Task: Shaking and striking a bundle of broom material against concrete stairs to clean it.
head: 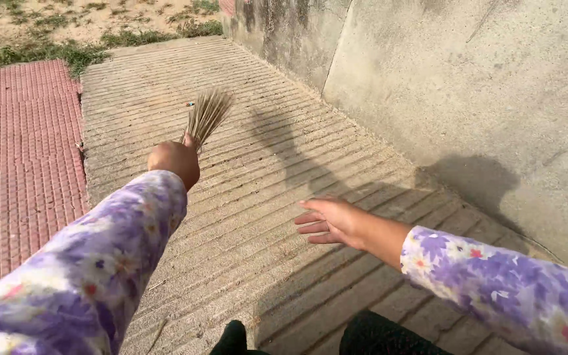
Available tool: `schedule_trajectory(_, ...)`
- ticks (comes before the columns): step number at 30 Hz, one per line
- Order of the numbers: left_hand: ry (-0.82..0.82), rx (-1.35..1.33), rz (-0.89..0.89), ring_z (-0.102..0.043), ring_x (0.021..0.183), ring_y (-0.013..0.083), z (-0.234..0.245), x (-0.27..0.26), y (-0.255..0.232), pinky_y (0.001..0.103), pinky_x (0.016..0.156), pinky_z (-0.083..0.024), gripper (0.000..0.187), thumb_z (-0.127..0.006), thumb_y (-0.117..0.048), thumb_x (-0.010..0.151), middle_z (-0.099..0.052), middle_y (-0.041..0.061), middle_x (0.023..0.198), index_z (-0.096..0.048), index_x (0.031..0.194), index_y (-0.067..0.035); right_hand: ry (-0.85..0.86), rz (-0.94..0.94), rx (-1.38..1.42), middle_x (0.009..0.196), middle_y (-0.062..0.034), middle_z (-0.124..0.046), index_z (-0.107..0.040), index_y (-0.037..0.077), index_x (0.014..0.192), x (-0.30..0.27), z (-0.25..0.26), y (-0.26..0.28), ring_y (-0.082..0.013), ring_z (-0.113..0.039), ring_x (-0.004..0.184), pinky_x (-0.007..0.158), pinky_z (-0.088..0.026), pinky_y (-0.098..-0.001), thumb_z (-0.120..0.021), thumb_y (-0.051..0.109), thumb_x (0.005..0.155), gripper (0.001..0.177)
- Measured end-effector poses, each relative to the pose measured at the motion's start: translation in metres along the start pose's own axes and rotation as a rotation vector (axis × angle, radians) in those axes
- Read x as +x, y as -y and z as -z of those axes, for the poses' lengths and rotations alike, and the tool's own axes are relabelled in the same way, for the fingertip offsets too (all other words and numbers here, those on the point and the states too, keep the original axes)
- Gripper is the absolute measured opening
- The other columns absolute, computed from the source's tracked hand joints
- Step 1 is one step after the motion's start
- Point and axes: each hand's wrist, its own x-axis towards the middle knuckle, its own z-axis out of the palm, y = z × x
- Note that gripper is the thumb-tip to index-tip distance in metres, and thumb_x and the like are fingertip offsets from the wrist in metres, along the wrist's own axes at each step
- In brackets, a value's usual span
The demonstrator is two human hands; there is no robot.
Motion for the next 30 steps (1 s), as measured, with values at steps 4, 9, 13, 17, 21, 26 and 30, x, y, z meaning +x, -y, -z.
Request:
schedule_trajectory(4,0.003,-0.587,0.143,-0.078,0.09,0.0297,0.027,-0.014,0.03,0.041,0.071,-0.067,0.065,-0.051,-0.023,0.103,-0.073,0.027,0.11,-0.027,0.158,0.002,0.034,-0.027,0.036,0.137,-0.0205,-0.062,-0.033,0.015,0.152,0.004,-0.021,0.016,-0.0295,-0.067,0.114,0.093,-0.059,-0.047,-0.061,0.049,0.089,0.077)
schedule_trajectory(9,-0.142,-0.545,-0.166,-0.071,0.095,0.0362,0.054,-0.077,0.014,0.047,0.083,-0.058,0.107,-0.073,-0.036,0.083,-0.07,0.023,0.104,-0.007,0.165,-0.015,0.108,0.001,0.505,0.134,-0.0222,-0.061,-0.023,0.009,0.151,0.061,-0.072,0.06,-0.0334,-0.06,0.12,0.096,-0.051,-0.0611,-0.06,0.072,0.08,0.102)
schedule_trajectory(13,-0.11,-0.46,-0.309,-0.07,0.094,0.0346,0.032,-0.077,-0.006,0.048,0.08,-0.058,0.106,-0.073,-0.036,0.081,-0.069,0.019,0.104,-0.01,0.164,-0.021,0.532,0.292,0.612,0.127,-0.0104,-0.06,-0.04,0.013,0.146,0.114,-0.115,0.056,-0.0273,-0.057,0.119,0.097,-0.05,-0.0593,-0.069,0.066,0.08,0.09)
schedule_trajectory(17,-0.251,-0.034,-0.552,-0.072,0.092,0.0326,0.007,-0.035,-0.008,0.044,0.075,-0.061,0.068,-0.071,-0.042,0.088,-0.061,0.019,0.12,-0.045,0.142,-0.01,0.287,0.248,0.869,0.119,-0.008,-0.06,-0.047,0.018,0.133,0.172,-0.128,0.028,-0.0258,-0.057,0.114,0.102,-0.05,-0.0563,-0.073,0.044,0.085,0.061)
schedule_trajectory(21,-0.336,-0.126,-0.698,-0.07,0.097,0.0309,0.011,-0.014,-0.013,0.047,0.08,-0.059,0.063,-0.068,-0.045,0.088,-0.059,0.015,0.119,-0.052,0.135,-0.006,0.05,0.213,0.979,0.124,-0.0136,-0.062,-0.05,0.009,0.139,0.186,-0.118,0.046,-0.0314,-0.058,0.115,0.101,-0.05,-0.0564,-0.07,0.037,0.092,0.058)
schedule_trajectory(26,-0.467,0.057,-0.708,-0.058,0.122,0.034,0.029,-0.005,-0.018,0.055,0.103,-0.045,0.076,-0.059,-0.058,0.091,-0.057,0.016,0.13,-0.041,0.148,-0.011,-0.2,0.247,1.103,0.13,-0.0151,-0.062,-0.049,0.013,0.138,0.221,-0.082,0.049,-0.0319,-0.062,0.119,0.103,-0.049,-0.0566,-0.061,0.04,0.092,0.054)
schedule_trajectory(30,-0.419,0.223,-0.724,-0.043,0.137,0.0341,0.033,-0.004,0.016,0.055,0.114,-0.03,0.08,-0.052,-0.045,0.095,-0.049,0.017,0.146,-0.02,0.159,-0.011,-0.322,-0.001,1.299,0.131,-0.0257,-0.054,-0.034,0.005,0.144,0.313,-0.032,0.032,-0.04,-0.06,0.125,0.102,-0.053,-0.0585,-0.047,0.033,0.101,0.053)
